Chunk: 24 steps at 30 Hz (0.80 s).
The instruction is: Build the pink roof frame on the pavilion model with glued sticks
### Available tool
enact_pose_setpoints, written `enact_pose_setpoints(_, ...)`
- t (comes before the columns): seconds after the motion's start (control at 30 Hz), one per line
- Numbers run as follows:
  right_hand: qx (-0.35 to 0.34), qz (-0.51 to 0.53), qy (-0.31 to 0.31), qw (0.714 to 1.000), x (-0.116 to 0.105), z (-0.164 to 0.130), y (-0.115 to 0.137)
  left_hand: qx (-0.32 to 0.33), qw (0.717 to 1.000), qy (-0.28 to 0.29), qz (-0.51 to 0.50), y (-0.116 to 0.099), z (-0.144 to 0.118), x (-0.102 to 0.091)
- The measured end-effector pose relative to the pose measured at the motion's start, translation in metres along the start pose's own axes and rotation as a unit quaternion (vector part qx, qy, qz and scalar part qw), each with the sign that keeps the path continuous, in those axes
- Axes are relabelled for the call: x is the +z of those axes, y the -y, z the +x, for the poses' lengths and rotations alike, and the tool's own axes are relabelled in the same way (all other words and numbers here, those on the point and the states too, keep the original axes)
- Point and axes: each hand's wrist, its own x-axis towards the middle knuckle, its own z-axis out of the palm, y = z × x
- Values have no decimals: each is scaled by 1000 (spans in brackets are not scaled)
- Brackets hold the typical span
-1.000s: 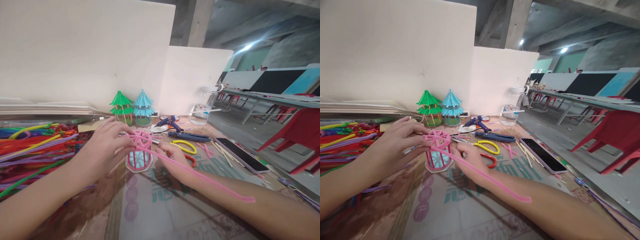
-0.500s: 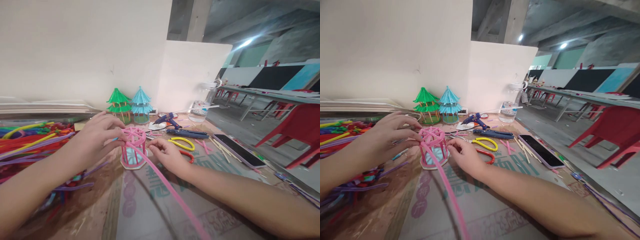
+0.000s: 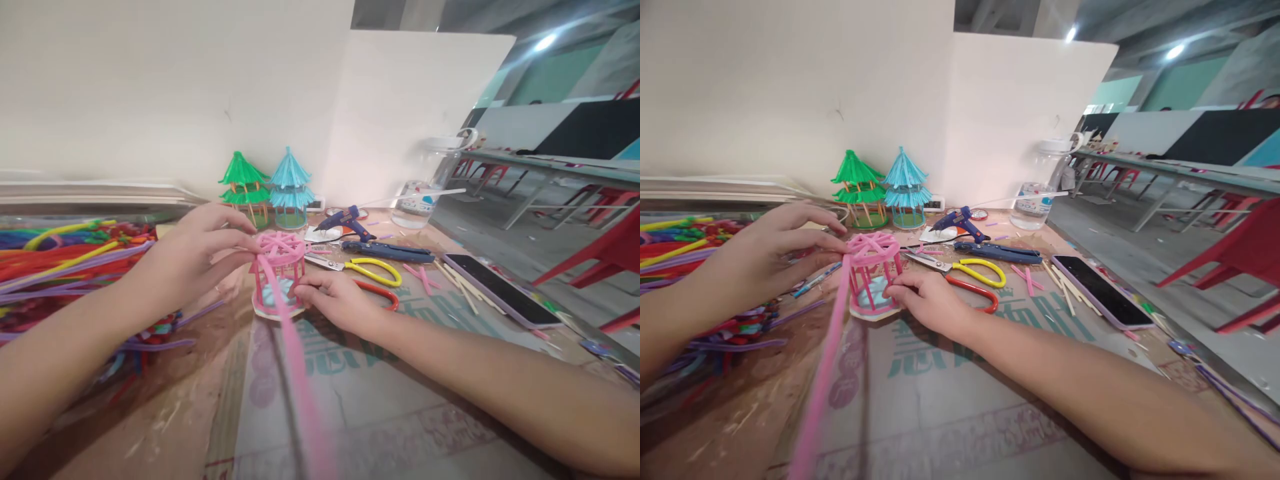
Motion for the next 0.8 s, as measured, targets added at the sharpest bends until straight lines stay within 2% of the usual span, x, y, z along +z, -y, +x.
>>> enact_pose_setpoints(0.13,11,25,-2,1000,1,-1,0,-31,999,5,-17,-2,0,-3)
enact_pose_setpoints(0.3,-20,26,-4,999,2,-1,3,-38,999,4,-29,-4,0,-4)
enact_pose_setpoints(0.47,18,43,7,999,3,-1,-4,-44,998,-13,-34,-5,-1,-1)
enact_pose_setpoints(0.67,-2,38,-9,999,3,1,-3,-34,999,-18,-35,-6,-2,1)
enact_pose_setpoints(0.8,20,59,-3,998,6,2,-3,-1,1000,4,-6,-10,-3,4)
